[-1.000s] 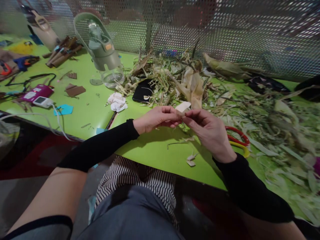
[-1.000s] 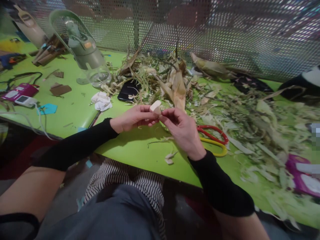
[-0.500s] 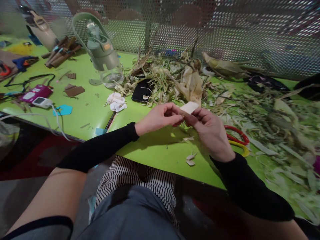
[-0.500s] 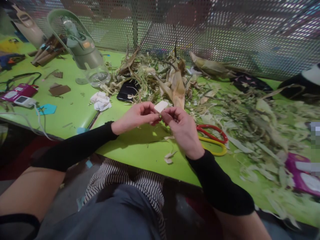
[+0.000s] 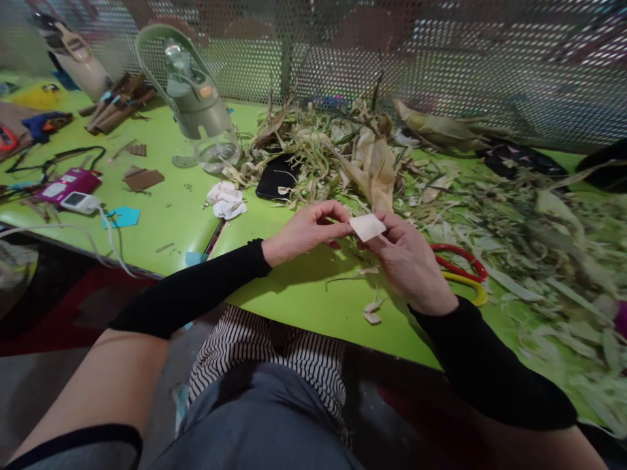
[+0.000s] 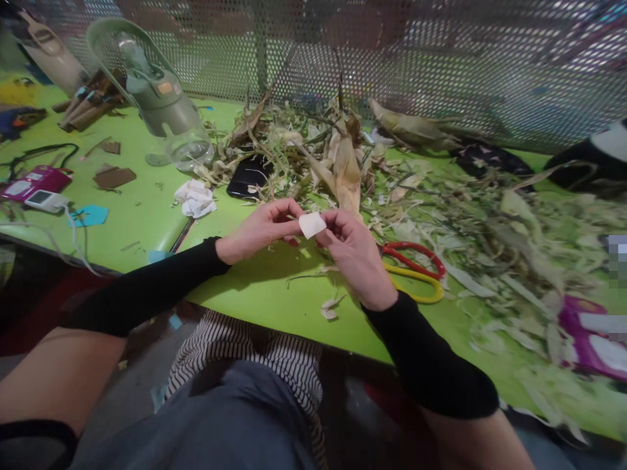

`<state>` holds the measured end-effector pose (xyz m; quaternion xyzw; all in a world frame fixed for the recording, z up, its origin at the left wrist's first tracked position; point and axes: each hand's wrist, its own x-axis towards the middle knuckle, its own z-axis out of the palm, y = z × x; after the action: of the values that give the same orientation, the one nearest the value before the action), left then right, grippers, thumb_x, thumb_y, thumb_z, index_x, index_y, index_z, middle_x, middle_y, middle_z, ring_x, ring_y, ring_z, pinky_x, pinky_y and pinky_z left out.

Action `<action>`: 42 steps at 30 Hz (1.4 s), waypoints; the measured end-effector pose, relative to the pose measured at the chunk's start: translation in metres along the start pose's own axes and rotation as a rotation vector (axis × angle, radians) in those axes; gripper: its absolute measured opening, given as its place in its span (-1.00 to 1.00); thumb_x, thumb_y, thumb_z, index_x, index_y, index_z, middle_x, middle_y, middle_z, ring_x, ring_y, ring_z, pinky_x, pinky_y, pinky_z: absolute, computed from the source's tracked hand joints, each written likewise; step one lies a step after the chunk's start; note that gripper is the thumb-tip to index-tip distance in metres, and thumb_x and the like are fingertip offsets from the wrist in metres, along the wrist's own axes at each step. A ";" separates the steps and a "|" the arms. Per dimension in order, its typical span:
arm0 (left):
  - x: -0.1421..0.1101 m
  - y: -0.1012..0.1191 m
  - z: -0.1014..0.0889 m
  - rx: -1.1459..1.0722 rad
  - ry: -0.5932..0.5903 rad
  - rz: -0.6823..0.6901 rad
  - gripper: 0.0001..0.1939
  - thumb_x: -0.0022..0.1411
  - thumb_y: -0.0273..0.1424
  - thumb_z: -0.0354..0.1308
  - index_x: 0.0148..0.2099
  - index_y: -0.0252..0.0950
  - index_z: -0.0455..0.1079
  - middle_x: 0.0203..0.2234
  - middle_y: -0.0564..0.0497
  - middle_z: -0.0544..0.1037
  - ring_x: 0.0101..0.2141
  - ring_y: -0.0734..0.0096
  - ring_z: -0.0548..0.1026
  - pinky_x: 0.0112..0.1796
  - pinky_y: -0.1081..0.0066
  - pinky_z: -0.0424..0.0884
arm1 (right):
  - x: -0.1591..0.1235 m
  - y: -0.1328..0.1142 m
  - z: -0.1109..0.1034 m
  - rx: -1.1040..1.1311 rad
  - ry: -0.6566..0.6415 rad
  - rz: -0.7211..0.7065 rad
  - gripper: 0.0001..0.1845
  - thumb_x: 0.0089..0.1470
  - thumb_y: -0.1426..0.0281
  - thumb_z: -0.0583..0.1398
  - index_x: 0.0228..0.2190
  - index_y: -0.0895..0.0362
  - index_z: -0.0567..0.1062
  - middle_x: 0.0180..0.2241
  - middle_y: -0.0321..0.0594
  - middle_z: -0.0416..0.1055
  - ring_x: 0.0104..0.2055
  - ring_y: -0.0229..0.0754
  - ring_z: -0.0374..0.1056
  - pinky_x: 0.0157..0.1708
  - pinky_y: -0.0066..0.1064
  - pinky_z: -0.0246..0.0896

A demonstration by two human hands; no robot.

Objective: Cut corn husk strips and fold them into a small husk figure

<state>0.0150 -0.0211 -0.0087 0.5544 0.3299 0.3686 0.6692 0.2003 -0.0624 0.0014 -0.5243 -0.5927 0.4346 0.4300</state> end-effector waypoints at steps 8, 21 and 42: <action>-0.002 0.009 0.001 -0.179 0.013 -0.163 -0.87 0.28 -0.57 0.30 -0.24 -0.35 0.39 -0.45 0.16 0.52 -0.48 0.68 0.45 -0.20 0.46 0.47 | 0.001 0.007 0.000 -0.126 0.022 -0.177 -0.73 0.11 0.15 0.39 -0.30 0.04 0.53 -0.35 -0.27 0.51 -0.36 -0.20 0.39 -0.33 -0.31 0.34; 0.001 0.001 -0.002 0.023 -0.058 0.120 -0.73 0.17 -0.38 0.43 -0.23 -0.35 0.40 -0.38 0.08 0.57 -0.36 0.60 0.50 -0.20 0.45 0.45 | -0.001 -0.008 -0.002 -0.138 0.045 -0.068 -0.57 0.07 -0.01 0.42 -0.43 0.04 0.46 -0.51 -0.33 0.40 -0.48 -0.25 0.25 -0.49 -0.37 0.16; -0.002 0.001 -0.001 -0.169 -0.066 -0.102 -0.72 0.23 -0.35 0.43 -0.27 -0.33 0.37 -0.41 0.07 0.60 -0.37 0.57 0.56 -0.21 0.45 0.49 | -0.001 -0.003 -0.002 -0.150 0.048 -0.138 -0.68 0.12 0.05 0.39 -0.35 0.03 0.56 -0.38 -0.26 0.54 -0.38 -0.20 0.39 -0.38 -0.32 0.34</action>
<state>0.0126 -0.0219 -0.0075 0.4902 0.3032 0.3422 0.7421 0.2014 -0.0637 0.0046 -0.5230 -0.6479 0.3456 0.4327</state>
